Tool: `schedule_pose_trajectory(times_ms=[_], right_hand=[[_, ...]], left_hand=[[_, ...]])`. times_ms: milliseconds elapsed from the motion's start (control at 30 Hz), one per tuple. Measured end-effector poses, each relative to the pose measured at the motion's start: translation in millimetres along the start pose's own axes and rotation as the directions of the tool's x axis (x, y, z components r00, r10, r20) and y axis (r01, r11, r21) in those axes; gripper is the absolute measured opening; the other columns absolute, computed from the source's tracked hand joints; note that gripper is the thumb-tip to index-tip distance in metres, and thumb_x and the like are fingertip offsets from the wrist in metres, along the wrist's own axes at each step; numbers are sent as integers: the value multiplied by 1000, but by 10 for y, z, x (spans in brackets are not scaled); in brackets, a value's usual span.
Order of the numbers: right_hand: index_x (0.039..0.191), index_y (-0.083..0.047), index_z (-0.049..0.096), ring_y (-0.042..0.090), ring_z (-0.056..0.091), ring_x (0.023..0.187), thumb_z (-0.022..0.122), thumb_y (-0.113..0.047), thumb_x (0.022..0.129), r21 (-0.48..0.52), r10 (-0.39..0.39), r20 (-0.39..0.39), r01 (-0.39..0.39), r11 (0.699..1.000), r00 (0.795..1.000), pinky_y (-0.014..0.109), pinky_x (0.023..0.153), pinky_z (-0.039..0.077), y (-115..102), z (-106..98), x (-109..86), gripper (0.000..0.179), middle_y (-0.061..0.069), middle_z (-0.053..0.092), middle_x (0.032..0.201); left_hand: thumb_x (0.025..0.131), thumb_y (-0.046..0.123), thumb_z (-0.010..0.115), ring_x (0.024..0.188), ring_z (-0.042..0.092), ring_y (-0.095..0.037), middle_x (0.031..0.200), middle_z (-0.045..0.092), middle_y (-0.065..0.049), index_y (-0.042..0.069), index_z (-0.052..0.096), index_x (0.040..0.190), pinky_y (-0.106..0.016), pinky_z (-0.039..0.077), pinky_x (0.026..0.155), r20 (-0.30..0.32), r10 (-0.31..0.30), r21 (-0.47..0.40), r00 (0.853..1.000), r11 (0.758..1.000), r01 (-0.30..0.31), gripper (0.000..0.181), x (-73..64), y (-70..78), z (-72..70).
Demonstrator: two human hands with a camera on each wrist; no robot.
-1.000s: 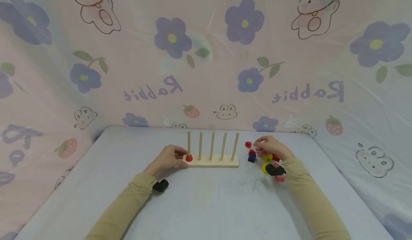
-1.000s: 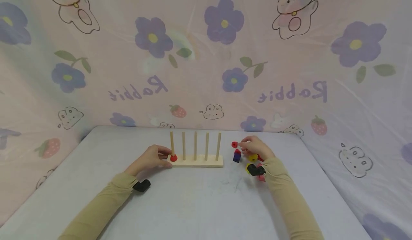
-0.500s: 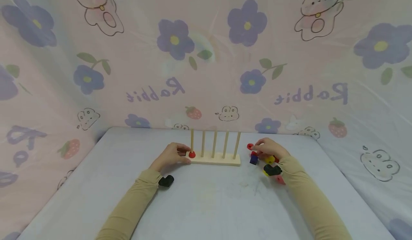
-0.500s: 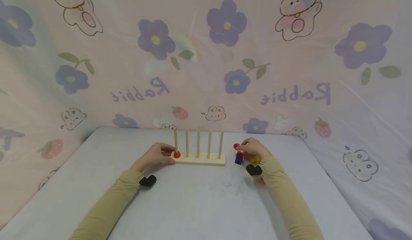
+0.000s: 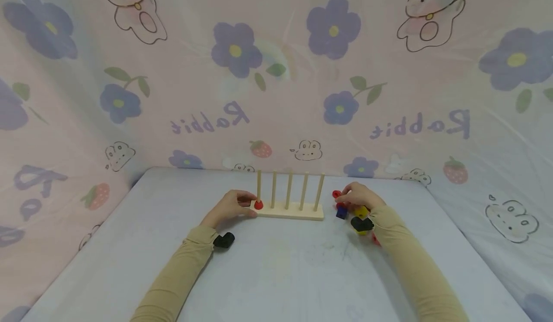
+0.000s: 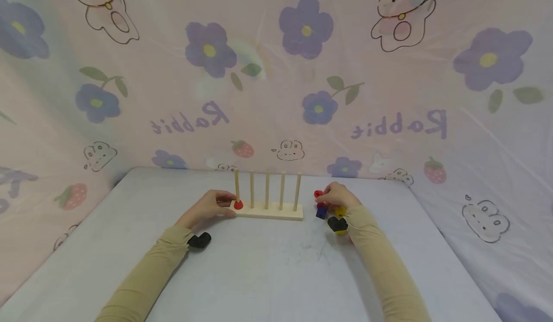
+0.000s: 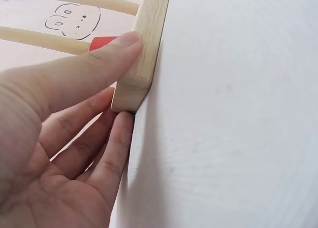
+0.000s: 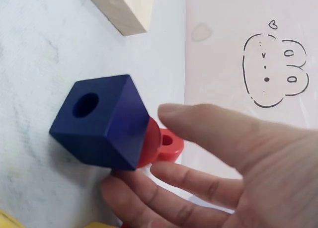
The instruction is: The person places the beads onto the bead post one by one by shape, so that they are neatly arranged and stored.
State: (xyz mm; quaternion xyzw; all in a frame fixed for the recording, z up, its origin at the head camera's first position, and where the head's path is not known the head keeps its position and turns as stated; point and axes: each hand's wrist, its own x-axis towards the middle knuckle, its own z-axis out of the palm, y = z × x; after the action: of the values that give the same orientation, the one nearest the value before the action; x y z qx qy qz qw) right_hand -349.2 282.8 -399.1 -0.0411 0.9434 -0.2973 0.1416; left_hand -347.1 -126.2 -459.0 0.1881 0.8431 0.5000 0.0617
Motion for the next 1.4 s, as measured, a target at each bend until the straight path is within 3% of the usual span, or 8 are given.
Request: schedule_pose_trajectory(times_ms=[167,433,633,767,967,1167,1400], right_hand=[[110,4,57,19,59,68,72,-26,86,13,43,0,-43,999,999,33,64,49,2,24,25,41,6,63,79],[98,1,62,22,60,72,74,-16,83,27,33,-1,-33,999,999,32,64,48,-55,26,0,25,6,65,80],[98,4,66,23,62,74,72,-12,84,-6,-53,14,53,999,998,36,69,53,-48,-2,2,22,9,66,81],[106,8,64,24,64,76,69,-10,86,26,-102,7,102,994,995,39,73,56,0,-27,-6,27,10,67,84],[117,2,60,34,62,95,64,-17,91,103,-151,-46,155,982,987,47,87,51,-5,-141,-79,33,18,63,108],[123,2,58,37,58,102,62,-17,94,218,-254,-144,281,935,956,52,95,45,-151,-278,-137,35,21,62,114],[126,-6,58,33,52,112,64,-25,93,377,-281,-242,357,855,929,53,104,35,-419,-365,-205,39,14,60,123]], left_hand=[[69,11,86,107,61,-23,116,65,-9,1,67,115,-36,47,96,5,1,-5,1000,1000,-1,50,0,6,3],[69,12,86,105,61,-22,116,65,-9,2,67,114,-37,47,96,-10,-5,7,1000,1000,5,49,-9,18,-2],[69,12,87,106,61,-21,116,65,-7,4,67,114,-36,47,96,-11,-28,10,1000,1000,28,50,-3,2,8],[69,11,86,106,61,-21,115,65,-7,4,67,114,-36,47,96,-9,-29,0,1000,1000,29,49,-5,7,10],[69,9,86,105,61,-21,114,66,-8,3,67,113,-35,48,95,-3,-9,-8,1000,1000,9,48,-21,26,4],[70,10,86,105,62,-23,116,65,-9,2,67,113,-37,48,96,-4,-2,1,1000,1000,2,48,-23,22,-9],[69,11,87,105,61,-23,116,65,-10,3,68,112,-38,47,96,-6,-11,-14,1000,1000,11,48,-13,8,4]])
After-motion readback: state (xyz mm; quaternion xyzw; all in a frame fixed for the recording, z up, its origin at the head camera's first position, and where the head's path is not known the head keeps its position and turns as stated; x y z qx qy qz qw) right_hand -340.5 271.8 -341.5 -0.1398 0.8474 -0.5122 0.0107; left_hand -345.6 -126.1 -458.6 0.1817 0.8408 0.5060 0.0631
